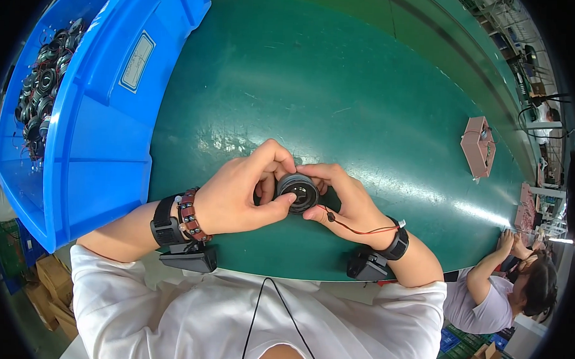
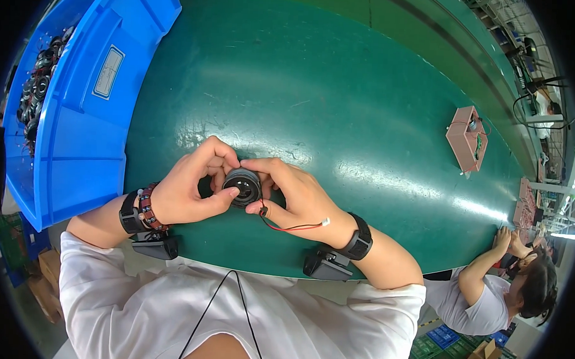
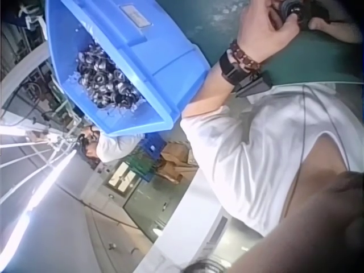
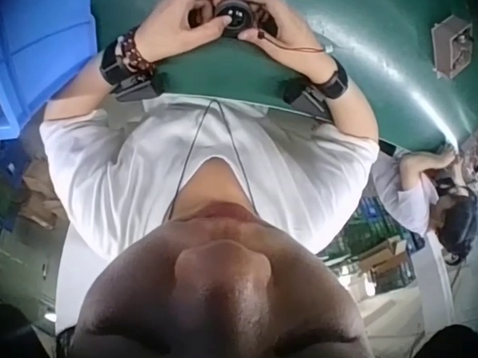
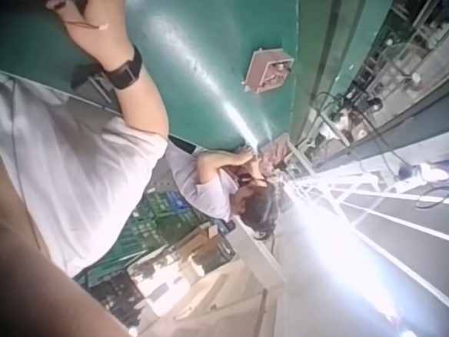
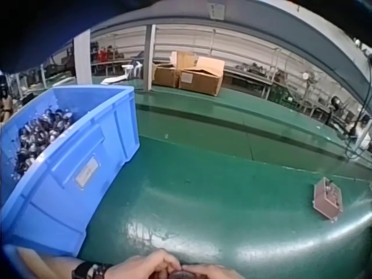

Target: Assemble a motor and circuit board into a plastic housing at an electronics factory station.

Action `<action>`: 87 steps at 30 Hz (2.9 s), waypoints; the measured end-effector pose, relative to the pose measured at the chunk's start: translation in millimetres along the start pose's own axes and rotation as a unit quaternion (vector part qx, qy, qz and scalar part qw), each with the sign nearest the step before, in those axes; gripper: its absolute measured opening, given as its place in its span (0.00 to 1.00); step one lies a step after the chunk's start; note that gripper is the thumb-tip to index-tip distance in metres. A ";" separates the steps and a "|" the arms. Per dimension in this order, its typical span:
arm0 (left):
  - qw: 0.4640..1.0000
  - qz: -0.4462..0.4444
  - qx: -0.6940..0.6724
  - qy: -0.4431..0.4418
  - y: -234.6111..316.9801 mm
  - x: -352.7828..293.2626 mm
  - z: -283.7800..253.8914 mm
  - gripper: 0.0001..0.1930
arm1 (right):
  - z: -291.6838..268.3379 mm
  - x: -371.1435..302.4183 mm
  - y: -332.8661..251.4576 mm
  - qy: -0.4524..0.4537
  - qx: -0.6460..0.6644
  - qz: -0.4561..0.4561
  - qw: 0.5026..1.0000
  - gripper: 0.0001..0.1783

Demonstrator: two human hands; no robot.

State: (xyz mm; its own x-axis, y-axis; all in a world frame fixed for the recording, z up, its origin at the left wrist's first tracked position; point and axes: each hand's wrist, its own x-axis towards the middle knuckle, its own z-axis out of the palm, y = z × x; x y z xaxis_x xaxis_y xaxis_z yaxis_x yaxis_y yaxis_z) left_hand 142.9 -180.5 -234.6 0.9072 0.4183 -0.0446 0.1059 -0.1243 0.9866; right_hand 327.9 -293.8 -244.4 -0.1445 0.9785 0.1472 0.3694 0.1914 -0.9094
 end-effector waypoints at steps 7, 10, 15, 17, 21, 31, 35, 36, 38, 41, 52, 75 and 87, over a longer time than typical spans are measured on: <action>1.000 -0.026 0.000 -0.017 0.6 -0.3 -0.4 0.17 | 0.0 -0.6 1.3 0.001 0.001 -0.009 1.000 0.32; 1.000 0.019 0.009 0.007 -4.4 -0.2 1.6 0.18 | -0.1 -0.6 1.6 -0.002 -0.008 -0.009 1.000 0.32; 1.000 0.013 0.001 0.003 -4.6 -0.6 1.3 0.18 | -1.0 -0.2 -1.5 -0.012 0.000 0.004 1.000 0.31; 1.000 0.010 0.005 0.001 -3.1 0.1 1.2 0.17 | -1.7 -0.2 0.1 -0.012 0.001 -0.007 1.000 0.31; 1.000 -0.014 -0.003 -0.015 0.2 0.4 -1.9 0.16 | -3.9 -2.1 2.6 -0.036 0.032 0.033 0.998 0.32; 0.994 -0.018 -0.109 0.004 -0.6 -0.9 2.5 0.10 | -5.2 -4.1 -0.5 -0.032 0.044 0.055 0.997 0.33; 0.995 -0.017 -0.099 0.004 -1.9 -3.3 3.3 0.09 | -7.7 -4.5 -1.4 -0.033 0.042 0.063 0.997 0.34; 0.995 -0.008 -0.095 0.009 -3.0 -3.6 3.3 0.10 | -8.0 -3.7 -2.2 -0.034 0.038 0.068 0.996 0.34; 0.996 0.008 -0.088 0.020 -5.8 -3.6 2.6 0.10 | -8.6 -1.4 -3.2 -0.036 0.030 0.080 0.996 0.35; 0.997 -0.016 -0.079 -0.006 -2.3 -2.6 -0.7 0.13 | -9.5 -3.3 -3.2 -0.031 0.023 0.088 0.995 0.35; 0.997 0.012 -0.071 0.000 -9.4 -2.8 2.2 0.15 | -5.5 -2.3 -5.2 -0.022 0.010 0.115 0.993 0.36; 0.995 0.044 0.067 -0.066 -1.5 -5.8 1.3 0.33 | -2.8 -12.0 -0.5 0.016 0.173 0.081 0.981 0.29; 0.995 0.038 0.054 -0.078 -3.8 -12.3 16.4 0.27 | -22.9 -6.0 4.6 0.017 0.242 0.034 0.969 0.19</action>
State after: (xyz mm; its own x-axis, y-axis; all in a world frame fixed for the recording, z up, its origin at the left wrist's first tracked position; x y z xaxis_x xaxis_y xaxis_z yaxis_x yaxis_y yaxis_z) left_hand 138.0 -200.0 -240.3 0.9656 0.2600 -0.0019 0.0690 -0.2491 0.9660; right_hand 351.5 -297.1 -240.6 -0.1018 0.9912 0.0848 -0.0988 0.0747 -0.9923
